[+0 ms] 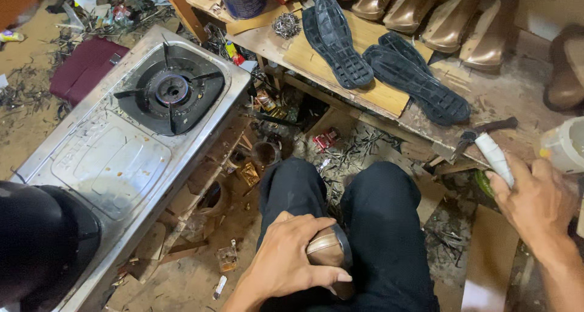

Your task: The person sits on the floor and repairs a brown shoe by applying glue to the sole, attaching a black rubber sole piece, and hammering it into place. They repeat the process on the other shoe, using a small brush to apply adhesive and a hammer to secure the sole.

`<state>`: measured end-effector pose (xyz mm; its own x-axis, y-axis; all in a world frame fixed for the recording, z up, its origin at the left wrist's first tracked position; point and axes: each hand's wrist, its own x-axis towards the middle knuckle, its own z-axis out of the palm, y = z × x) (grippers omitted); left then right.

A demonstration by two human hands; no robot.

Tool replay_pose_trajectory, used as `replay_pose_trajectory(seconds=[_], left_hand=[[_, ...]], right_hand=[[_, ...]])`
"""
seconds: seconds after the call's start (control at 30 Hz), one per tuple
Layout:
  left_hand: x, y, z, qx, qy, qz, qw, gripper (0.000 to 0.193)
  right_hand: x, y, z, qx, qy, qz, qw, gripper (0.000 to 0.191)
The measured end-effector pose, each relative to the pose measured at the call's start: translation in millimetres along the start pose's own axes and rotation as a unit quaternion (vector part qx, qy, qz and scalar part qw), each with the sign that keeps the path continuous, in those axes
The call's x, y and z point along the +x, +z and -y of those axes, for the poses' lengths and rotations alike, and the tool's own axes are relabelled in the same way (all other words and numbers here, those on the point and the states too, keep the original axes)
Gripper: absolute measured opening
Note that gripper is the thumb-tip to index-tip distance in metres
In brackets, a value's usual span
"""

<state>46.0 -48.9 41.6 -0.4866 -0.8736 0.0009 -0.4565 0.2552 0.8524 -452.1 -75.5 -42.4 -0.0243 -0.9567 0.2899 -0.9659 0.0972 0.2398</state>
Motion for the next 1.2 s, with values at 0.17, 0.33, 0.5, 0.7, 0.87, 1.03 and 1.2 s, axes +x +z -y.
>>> replay_pose_trajectory(seconds=[0.17, 0.33, 0.5, 0.7, 0.87, 1.03, 1.2], left_hand=[[14, 21, 20, -0.025, 0.010, 0.012, 1.000, 0.077], [36, 48, 54, -0.300, -0.088, 0.068, 0.948, 0.048], [65, 82, 81, -0.416, -0.156, 0.129, 0.886, 0.041], [81, 105, 98, -0.422, -0.162, 0.152, 0.879, 0.038], [84, 110, 109, -0.469, -0.193, 0.173, 0.844, 0.034], [94, 112, 115, -0.494, -0.194, 0.192, 0.825, 0.030], [102, 115, 108, -0.465, -0.179, 0.194, 0.845, 0.026]], right_hand=[[9, -1, 2, 0.094, -0.035, -0.047, 0.994, 0.043], [-19, -38, 59, 0.323, 0.108, -0.056, 0.939, 0.040], [-61, -61, 124, 0.875, 0.206, 0.102, 0.426, 0.066], [-73, -45, 143, 0.779, 0.323, 0.338, 0.417, 0.047], [-74, -33, 146, 0.706, 0.347, 0.373, 0.492, 0.036], [-58, -34, 152, 0.642, 0.309, 0.421, 0.561, 0.033], [-36, -39, 149, 0.566, 0.267, 0.497, 0.601, 0.034]])
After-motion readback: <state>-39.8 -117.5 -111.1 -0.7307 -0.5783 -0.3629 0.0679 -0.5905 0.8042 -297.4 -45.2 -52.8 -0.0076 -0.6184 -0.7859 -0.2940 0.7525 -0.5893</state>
